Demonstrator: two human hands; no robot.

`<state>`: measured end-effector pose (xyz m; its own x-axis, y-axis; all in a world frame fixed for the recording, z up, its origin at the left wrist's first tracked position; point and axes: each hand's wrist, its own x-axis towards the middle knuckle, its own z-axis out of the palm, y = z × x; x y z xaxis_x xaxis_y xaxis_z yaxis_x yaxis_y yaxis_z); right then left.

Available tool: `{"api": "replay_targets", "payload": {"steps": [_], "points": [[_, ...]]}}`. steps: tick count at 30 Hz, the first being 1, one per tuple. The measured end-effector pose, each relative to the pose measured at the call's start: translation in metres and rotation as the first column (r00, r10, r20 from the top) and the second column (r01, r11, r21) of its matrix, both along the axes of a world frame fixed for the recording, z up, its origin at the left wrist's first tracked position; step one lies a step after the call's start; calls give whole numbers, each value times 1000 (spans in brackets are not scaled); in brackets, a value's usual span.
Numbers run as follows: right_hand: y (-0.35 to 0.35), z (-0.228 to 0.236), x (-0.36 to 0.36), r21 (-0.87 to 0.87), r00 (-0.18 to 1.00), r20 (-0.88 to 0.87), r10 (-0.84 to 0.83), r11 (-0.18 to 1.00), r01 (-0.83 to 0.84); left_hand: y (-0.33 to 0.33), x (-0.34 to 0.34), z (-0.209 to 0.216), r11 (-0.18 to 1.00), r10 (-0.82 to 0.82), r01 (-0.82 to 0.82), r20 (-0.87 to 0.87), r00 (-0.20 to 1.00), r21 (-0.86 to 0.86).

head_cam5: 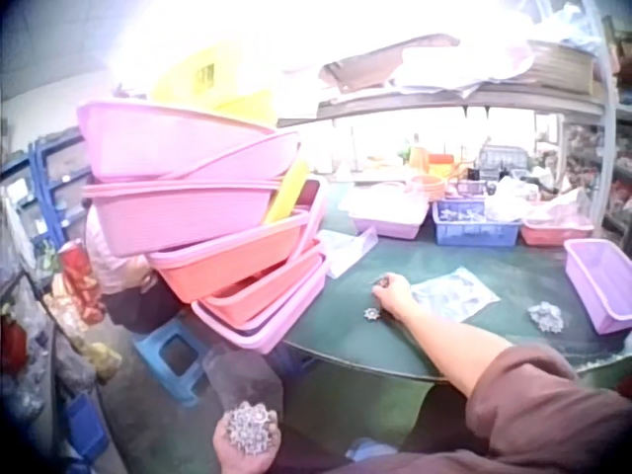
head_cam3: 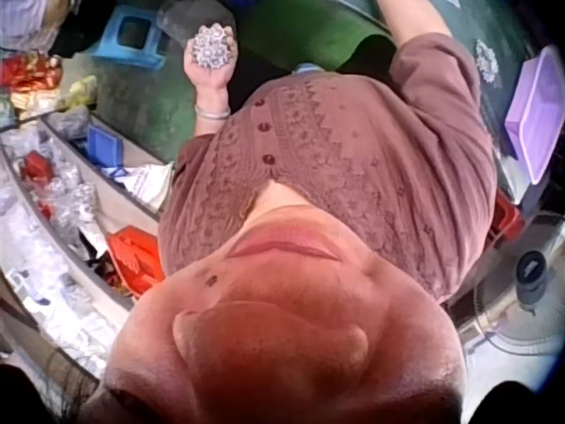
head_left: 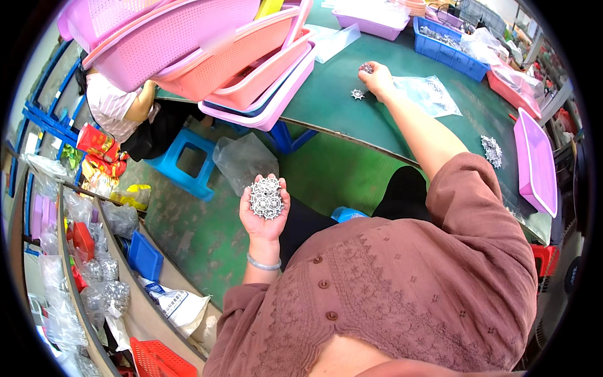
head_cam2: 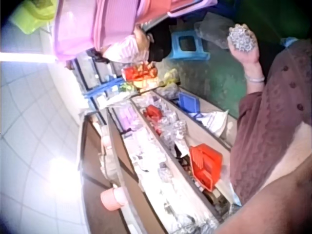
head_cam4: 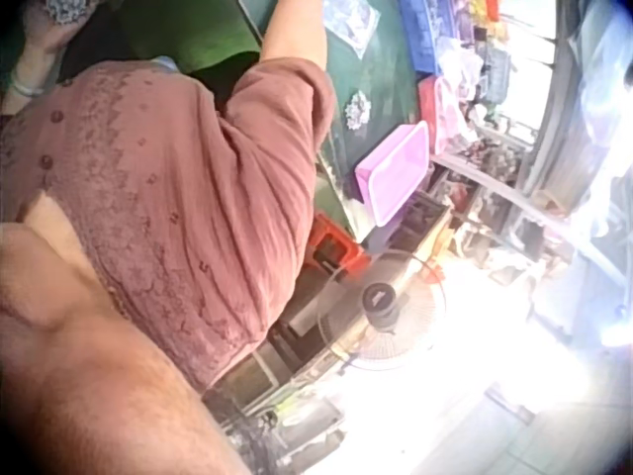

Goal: The person assembles small silver gear-shaped metal parts by hand, linking them together into clusters. They then place the assembled clusters into clear plastic bags for packaging.

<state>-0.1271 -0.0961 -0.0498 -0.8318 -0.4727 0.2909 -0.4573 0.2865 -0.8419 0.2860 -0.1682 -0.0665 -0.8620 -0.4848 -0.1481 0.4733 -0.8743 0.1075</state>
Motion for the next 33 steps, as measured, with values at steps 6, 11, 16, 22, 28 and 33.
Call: {"api": "replay_targets", "payload": {"steps": [6, 11, 16, 22, 28, 33], "points": [[17, 9, 43, 422, 772, -527, 355, 898, -124, 1, 2, 3, 1000, 12, -12, 10, 1000, 2], [17, 12, 56, 505, 641, -605, 473, 850, -150, 5, 3, 9, 1000, 28, -28, -16, 999, -1], [20, 11, 32, 555, 650, -547, 527, 810, -190, 0, 6, 3, 998, 63, -63, -52, 997, 5], [16, 13, 39, 477, 734, -539, 412, 868, -137, -6, 26, 1, 993, 121, -120, -97, 988, 18], [22, 25, 28, 140, 982, 161, 101, 982, -124, -12, 44, 5, 979, 201, -199, -71, 977, 32], [13, 21, 47, -573, 670, 558, 489, 812, -115, -21, 61, 9, 967, 255, -256, -81, 964, -9]]}}
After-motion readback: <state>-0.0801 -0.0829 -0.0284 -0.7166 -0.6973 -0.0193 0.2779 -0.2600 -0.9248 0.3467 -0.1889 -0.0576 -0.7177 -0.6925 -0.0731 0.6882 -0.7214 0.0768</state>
